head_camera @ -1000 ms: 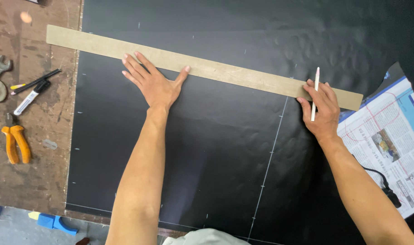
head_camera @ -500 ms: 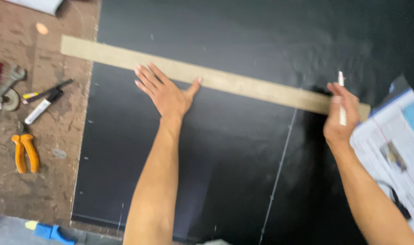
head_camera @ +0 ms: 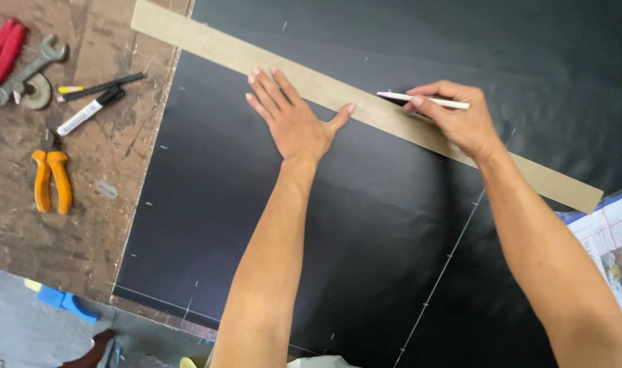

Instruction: The person uses a metal ruler and a white marker to draw a series of straight lines on a large black sheet, forming a grid. They then switch to a long wooden straightedge to draw additional parallel lines across the sheet. Finally, they write labels on the sheet and place a measuring tape on it.

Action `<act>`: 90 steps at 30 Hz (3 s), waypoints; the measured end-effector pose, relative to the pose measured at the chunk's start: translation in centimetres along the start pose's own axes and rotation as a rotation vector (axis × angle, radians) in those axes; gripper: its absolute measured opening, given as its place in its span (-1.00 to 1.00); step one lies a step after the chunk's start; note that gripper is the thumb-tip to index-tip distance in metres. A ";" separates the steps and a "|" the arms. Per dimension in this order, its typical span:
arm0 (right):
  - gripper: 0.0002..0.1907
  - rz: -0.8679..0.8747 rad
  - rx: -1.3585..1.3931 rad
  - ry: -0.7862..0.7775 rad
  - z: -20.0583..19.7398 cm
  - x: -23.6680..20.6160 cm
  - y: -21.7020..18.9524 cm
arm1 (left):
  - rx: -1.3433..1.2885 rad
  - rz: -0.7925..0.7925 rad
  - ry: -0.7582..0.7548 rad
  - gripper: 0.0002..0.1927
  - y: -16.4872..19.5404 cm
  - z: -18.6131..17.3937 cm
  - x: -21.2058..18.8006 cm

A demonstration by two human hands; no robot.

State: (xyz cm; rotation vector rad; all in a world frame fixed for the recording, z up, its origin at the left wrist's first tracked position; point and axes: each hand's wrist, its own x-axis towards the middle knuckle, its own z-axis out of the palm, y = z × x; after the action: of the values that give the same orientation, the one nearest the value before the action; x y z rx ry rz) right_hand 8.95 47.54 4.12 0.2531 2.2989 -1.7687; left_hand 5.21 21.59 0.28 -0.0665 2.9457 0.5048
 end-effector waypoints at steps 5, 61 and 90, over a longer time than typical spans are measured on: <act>-0.80 0.010 -0.134 -0.044 0.6 0.7 -1.8 | 0.007 -0.019 -0.023 0.52 -0.5 -0.2 0.3; -0.80 -0.297 -1.037 0.488 -7.9 -15.0 1.9 | -0.567 0.072 0.150 0.06 -2.3 0.6 0.1; -0.26 0.307 -0.466 1.098 52.6 -32.8 -2.6 | -0.187 1.052 -0.388 0.21 -12.9 -4.2 -1.0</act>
State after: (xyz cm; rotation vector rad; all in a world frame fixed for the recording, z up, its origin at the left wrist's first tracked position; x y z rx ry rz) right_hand 43.71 -3.86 2.90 1.7027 2.9718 -0.9449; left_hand 6.54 8.05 0.14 1.4152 2.3162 0.7748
